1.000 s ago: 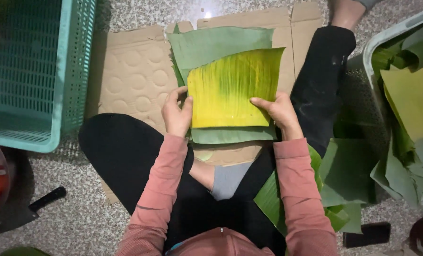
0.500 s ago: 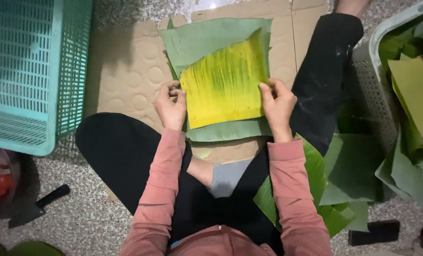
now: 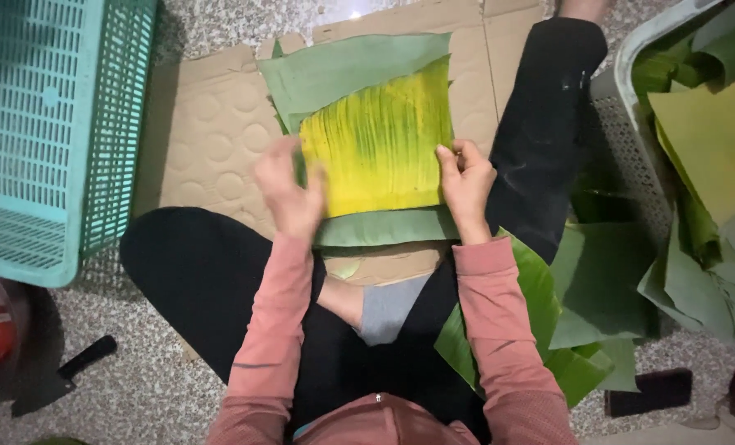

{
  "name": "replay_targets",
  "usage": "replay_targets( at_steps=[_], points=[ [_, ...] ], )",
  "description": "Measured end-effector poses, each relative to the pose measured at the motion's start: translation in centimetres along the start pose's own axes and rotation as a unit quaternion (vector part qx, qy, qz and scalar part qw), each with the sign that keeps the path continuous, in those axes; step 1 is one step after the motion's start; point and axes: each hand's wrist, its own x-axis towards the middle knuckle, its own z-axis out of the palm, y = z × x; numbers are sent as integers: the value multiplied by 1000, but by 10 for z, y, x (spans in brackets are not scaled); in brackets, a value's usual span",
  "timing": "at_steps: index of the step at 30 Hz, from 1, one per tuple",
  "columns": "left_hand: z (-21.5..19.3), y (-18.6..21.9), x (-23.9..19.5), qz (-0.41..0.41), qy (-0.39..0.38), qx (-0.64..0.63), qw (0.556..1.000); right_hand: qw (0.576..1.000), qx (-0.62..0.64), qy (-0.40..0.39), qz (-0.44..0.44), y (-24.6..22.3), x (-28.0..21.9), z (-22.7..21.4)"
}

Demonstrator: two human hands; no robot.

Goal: Sorting and stacking banana leaves from a basket onto a cardboard sheet on the floor.

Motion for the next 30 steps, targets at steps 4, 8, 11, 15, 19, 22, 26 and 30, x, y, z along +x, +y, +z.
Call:
replay_targets(
  at_steps=[4, 8, 11, 15, 19, 22, 26, 30],
  points=[
    [-7, 48, -33, 246, -288, 40, 925, 999, -21, 11, -30, -14, -5, -2],
    [1, 75, -60, 246, -468, 157, 834, 997, -26, 23, -62, -33, -11, -8],
    [6, 72, -59, 248, -438, 169, 847, 996, -39, 17, -76, -25, -8, -7],
    [14, 58, -63, 225, -444, 176, 849, 996, -51, 15, -71, -14, -7, -4],
    [18, 54, -64, 212, -455, 170, 848, 997, -67, 15, -40, -8, -7, -3],
    [17, 50, -64, 208, -455, 173, 848, 994, -100, 17, -38, -2, -8, 1],
    [18, 48, -63, 215, -441, 145, 859, 970, -236, -18, -53, -33, -12, -19],
    [17, 56, -62, 224, -445, 152, 854, 949, -178, 165, -203, -76, -3, -99]
  ],
)
